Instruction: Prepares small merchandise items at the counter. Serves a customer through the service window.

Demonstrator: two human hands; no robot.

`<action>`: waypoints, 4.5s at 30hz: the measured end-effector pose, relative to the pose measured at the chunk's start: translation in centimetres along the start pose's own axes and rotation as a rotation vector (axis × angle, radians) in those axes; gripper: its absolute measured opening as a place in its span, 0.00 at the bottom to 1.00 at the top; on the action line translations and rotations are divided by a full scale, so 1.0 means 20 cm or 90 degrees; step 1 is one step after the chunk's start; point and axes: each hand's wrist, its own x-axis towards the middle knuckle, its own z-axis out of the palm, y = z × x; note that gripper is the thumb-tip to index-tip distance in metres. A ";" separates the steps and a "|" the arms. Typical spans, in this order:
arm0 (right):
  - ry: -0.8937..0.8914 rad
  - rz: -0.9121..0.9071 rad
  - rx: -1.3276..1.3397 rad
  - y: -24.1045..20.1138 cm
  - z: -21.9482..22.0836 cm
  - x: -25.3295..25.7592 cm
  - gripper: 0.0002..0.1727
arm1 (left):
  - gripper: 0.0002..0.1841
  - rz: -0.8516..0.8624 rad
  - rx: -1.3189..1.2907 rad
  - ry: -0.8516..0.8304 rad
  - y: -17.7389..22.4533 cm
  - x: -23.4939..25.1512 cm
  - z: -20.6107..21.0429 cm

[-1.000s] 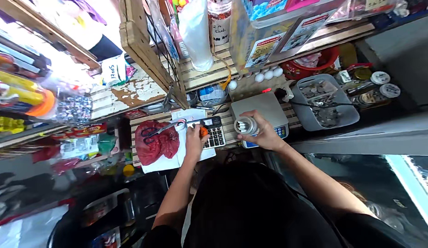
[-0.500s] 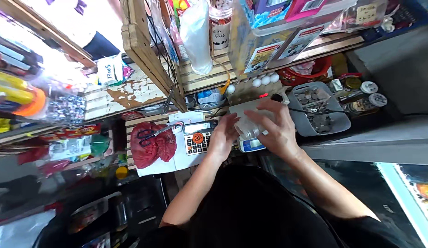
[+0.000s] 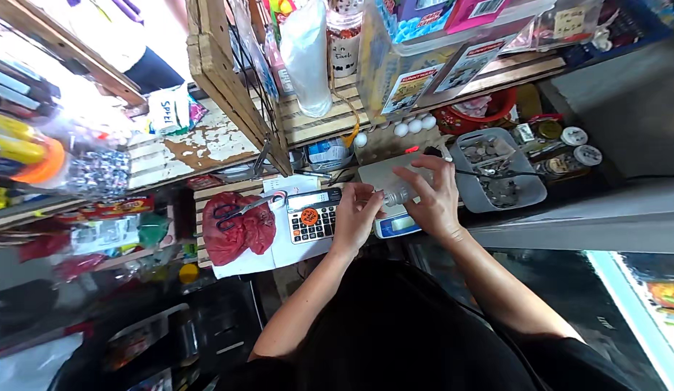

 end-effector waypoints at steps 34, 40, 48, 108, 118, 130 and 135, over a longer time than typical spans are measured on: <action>-0.247 0.331 0.999 -0.18 -0.02 -0.09 0.59 | 0.10 0.118 0.087 0.049 0.00 -0.01 -0.13; -0.144 0.146 0.481 -0.13 -0.14 0.07 0.50 | 0.18 0.113 0.086 0.054 0.01 -0.03 -0.15; -0.089 -0.055 0.141 -0.09 -0.27 0.24 0.40 | 0.04 0.596 0.321 0.019 0.13 -0.11 -0.11; -0.272 0.509 1.270 -0.16 0.15 -0.29 0.34 | 0.09 -0.027 0.200 0.011 -0.13 -0.07 -0.18; -0.495 0.401 1.195 -0.21 0.13 -0.29 0.37 | 0.14 -0.155 0.156 -0.246 -0.10 -0.12 -0.34; -0.365 0.243 1.122 -0.23 0.01 -0.15 0.49 | 0.16 0.186 0.226 0.087 0.83 0.06 -1.23; -0.202 0.275 1.079 -0.34 -0.05 -0.12 0.43 | 0.19 0.151 0.206 0.125 1.00 0.69 -1.33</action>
